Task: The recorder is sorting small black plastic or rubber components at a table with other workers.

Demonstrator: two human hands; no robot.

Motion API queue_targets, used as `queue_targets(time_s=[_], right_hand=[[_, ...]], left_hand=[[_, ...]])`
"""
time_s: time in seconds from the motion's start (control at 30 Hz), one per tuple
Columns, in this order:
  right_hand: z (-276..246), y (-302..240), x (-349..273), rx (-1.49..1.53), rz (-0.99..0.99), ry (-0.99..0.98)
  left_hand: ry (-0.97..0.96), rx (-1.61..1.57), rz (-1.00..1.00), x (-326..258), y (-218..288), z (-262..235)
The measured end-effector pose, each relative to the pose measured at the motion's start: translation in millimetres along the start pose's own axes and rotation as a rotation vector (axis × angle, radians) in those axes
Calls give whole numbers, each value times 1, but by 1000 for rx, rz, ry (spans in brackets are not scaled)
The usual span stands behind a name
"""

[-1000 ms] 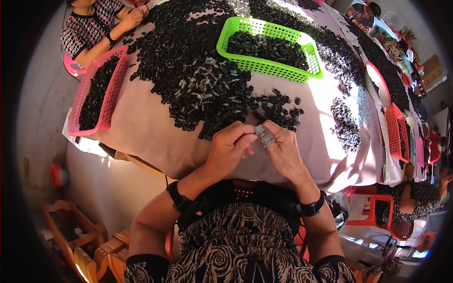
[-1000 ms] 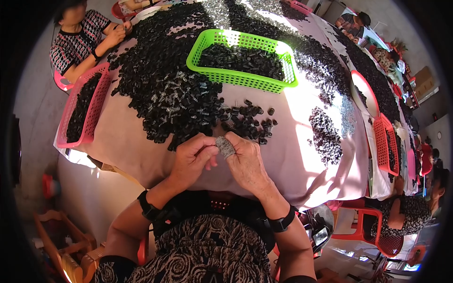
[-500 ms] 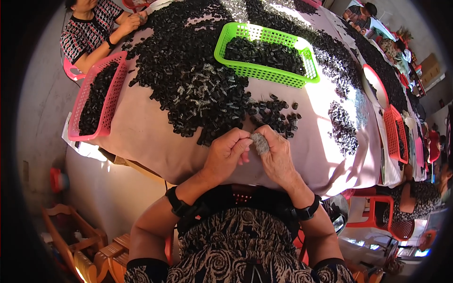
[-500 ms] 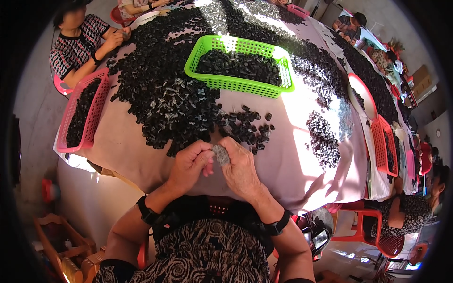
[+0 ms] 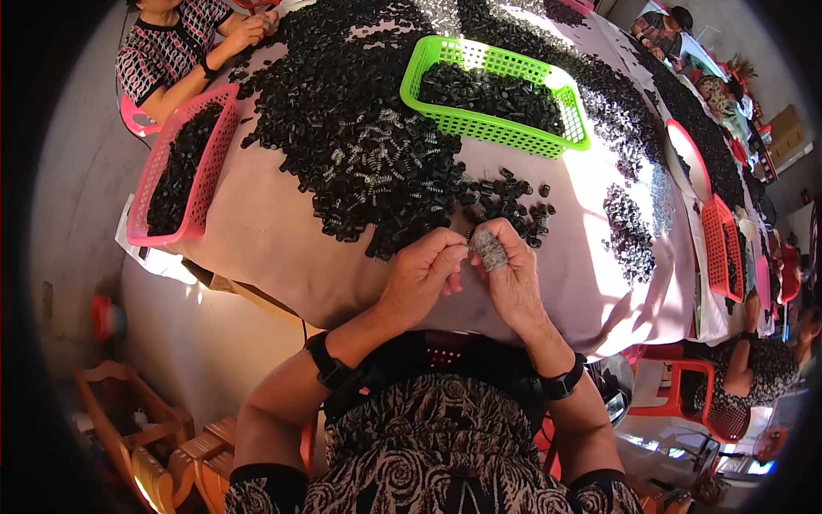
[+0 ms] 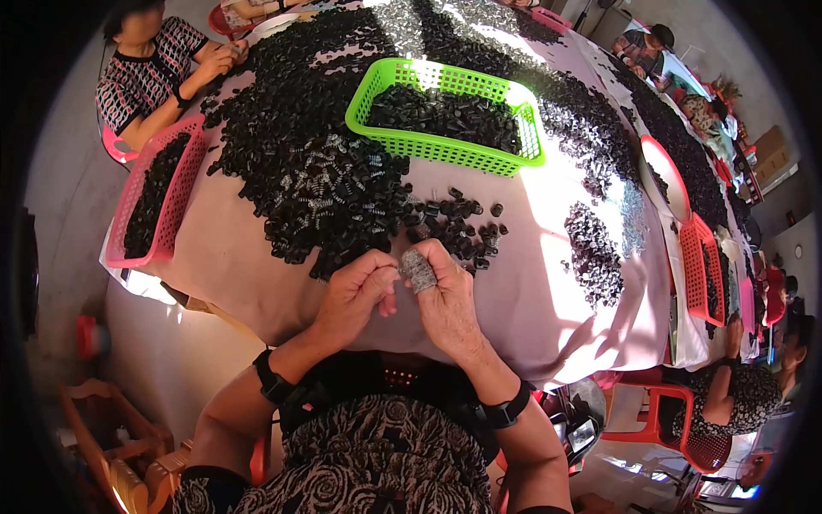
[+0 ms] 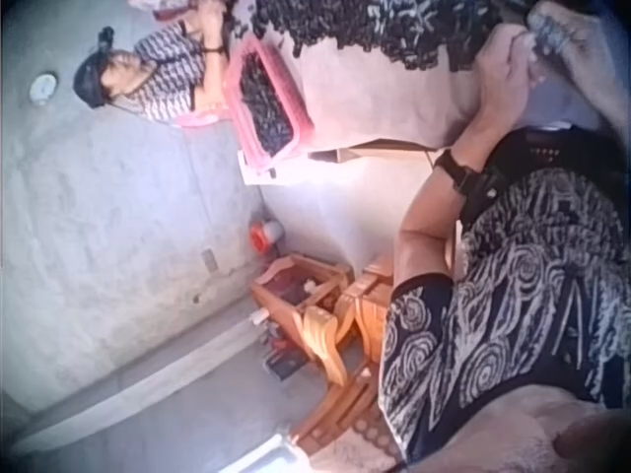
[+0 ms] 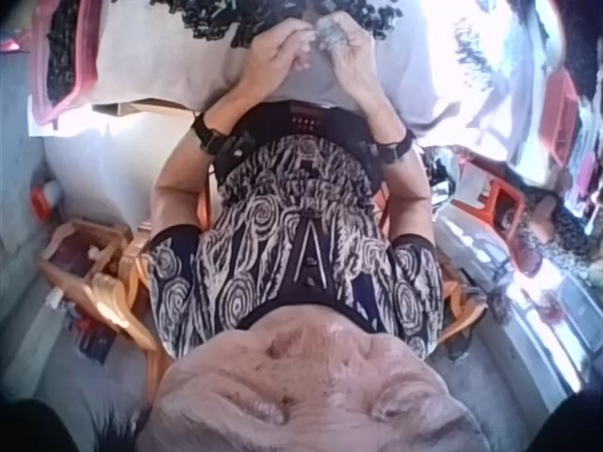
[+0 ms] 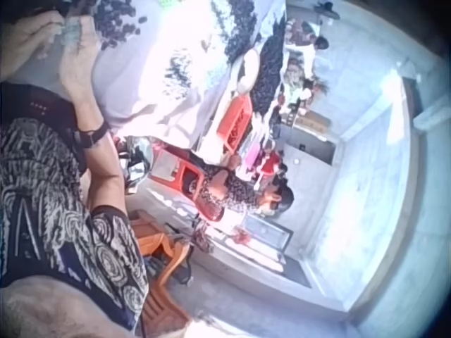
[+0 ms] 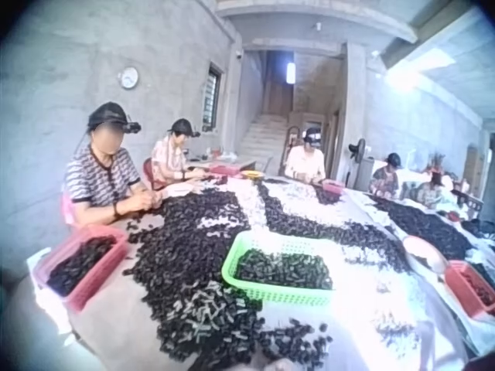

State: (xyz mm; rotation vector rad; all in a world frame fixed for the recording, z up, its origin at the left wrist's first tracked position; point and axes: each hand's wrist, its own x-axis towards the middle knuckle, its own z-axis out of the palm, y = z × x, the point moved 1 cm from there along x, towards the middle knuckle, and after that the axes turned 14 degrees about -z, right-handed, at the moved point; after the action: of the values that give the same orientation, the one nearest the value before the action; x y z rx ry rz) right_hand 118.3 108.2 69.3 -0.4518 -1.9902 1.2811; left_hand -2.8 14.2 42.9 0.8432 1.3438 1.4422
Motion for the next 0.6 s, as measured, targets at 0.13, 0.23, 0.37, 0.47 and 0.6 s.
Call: queue_targets(time_s=[0.13, 0.23, 0.37, 0.47, 0.6], right_hand=[[-7, -9, 3, -68, 7, -110], [-7, -8, 2, -63, 45, -174], [-7, -3, 2, 22, 80, -169], [-10, -6, 4, 13, 102, -211], [-6, -4, 2, -67, -92, -155]], left_hand=[[9, -14, -22, -2, 5, 1], [6, 61, 33, -1, 7, 0], [6, 116, 93, 1, 4, -1], [12, 141, 100, 0, 5, -1], [16, 102, 20, -1, 2, -1]])
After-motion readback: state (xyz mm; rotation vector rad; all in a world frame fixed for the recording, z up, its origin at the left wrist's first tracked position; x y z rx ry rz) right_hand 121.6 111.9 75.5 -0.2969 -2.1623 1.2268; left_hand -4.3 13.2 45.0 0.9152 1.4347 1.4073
